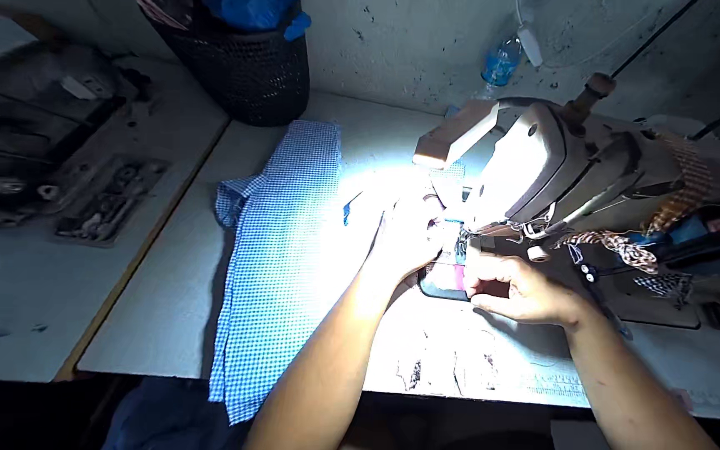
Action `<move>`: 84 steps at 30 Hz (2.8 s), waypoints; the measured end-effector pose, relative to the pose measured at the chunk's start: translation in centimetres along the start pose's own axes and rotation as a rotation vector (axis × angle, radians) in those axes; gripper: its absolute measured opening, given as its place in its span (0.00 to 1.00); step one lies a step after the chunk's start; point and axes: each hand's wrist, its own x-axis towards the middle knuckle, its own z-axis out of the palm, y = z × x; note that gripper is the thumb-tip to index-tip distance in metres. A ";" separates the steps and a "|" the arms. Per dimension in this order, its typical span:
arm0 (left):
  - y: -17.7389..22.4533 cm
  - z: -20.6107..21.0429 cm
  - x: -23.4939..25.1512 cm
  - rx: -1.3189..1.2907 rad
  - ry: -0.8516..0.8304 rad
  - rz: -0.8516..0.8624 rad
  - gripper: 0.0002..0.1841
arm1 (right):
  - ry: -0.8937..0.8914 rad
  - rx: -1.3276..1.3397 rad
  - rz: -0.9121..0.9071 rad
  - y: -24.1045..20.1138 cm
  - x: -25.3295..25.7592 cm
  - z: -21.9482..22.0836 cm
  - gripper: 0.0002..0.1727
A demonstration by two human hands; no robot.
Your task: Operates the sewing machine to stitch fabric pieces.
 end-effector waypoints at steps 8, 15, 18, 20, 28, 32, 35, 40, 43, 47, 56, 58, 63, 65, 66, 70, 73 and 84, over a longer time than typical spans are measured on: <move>0.6 -0.7 -0.4 0.040 -0.106 0.052 0.12 | 0.345 -0.201 0.164 -1.0 0.5 2.3 0.15; 0.8 -0.1 0.5 0.001 0.157 0.048 0.10 | 0.299 -0.510 0.127 -2.1 0.3 2.9 0.16; -0.2 0.4 1.0 0.034 0.099 0.116 0.14 | 0.286 -0.531 0.122 -2.5 0.3 2.9 0.15; -0.6 0.3 0.8 0.055 0.022 0.124 0.13 | 0.303 -0.542 0.085 -2.5 0.3 2.9 0.15; -0.4 0.0 0.4 0.090 0.058 0.075 0.11 | 0.205 -0.504 -0.098 -3.6 -0.2 3.2 0.13; -1.3 0.5 0.8 0.086 0.052 0.069 0.15 | 0.219 -0.436 -0.147 -3.5 -0.2 3.4 0.13; -1.2 0.4 0.9 0.091 0.013 0.062 0.15 | 0.301 -0.416 -0.100 -3.1 -0.1 3.5 0.13; -0.8 -0.5 0.5 0.179 0.038 0.023 0.10 | 0.253 -0.558 -0.004 -3.1 0.1 3.8 0.17; -0.9 -0.5 0.5 0.194 0.100 0.004 0.11 | 0.207 -0.539 -0.097 -3.6 -0.2 4.3 0.15; -1.3 -0.8 0.7 0.171 0.074 -0.014 0.17 | 0.143 -0.432 -0.178 -4.1 -0.4 4.5 0.13; -1.1 -1.7 0.5 0.182 0.029 -0.072 0.12 | 0.272 -0.645 0.039 -3.3 0.3 4.4 0.21; -1.6 -1.4 0.5 0.161 0.105 -0.100 0.14 | 0.258 -0.668 0.001 -3.2 0.2 4.5 0.19; -2.6 -1.8 0.9 0.202 0.159 -0.232 0.20 | 0.210 -0.626 -0.131 -4.6 -0.2 5.0 0.16; -2.7 -1.7 0.9 0.197 0.141 -0.233 0.21 | 0.201 -0.625 -0.157 -4.6 -0.4 5.3 0.15; -2.5 -1.8 0.9 0.195 0.126 -0.235 0.21 | 0.200 -0.618 -0.166 -4.5 -0.4 5.3 0.15; -2.1 -2.1 0.9 0.212 0.073 -0.275 0.19 | 0.254 -0.490 -0.183 -4.0 -0.3 5.6 0.14; -2.0 -2.3 0.7 0.183 0.073 -0.258 0.17 | 0.319 -0.549 -0.097 -3.7 0.2 5.5 0.18; -2.2 -1.1 0.8 0.081 0.067 -0.122 0.08 | 0.212 -0.599 -0.172 -4.5 -0.4 5.7 0.16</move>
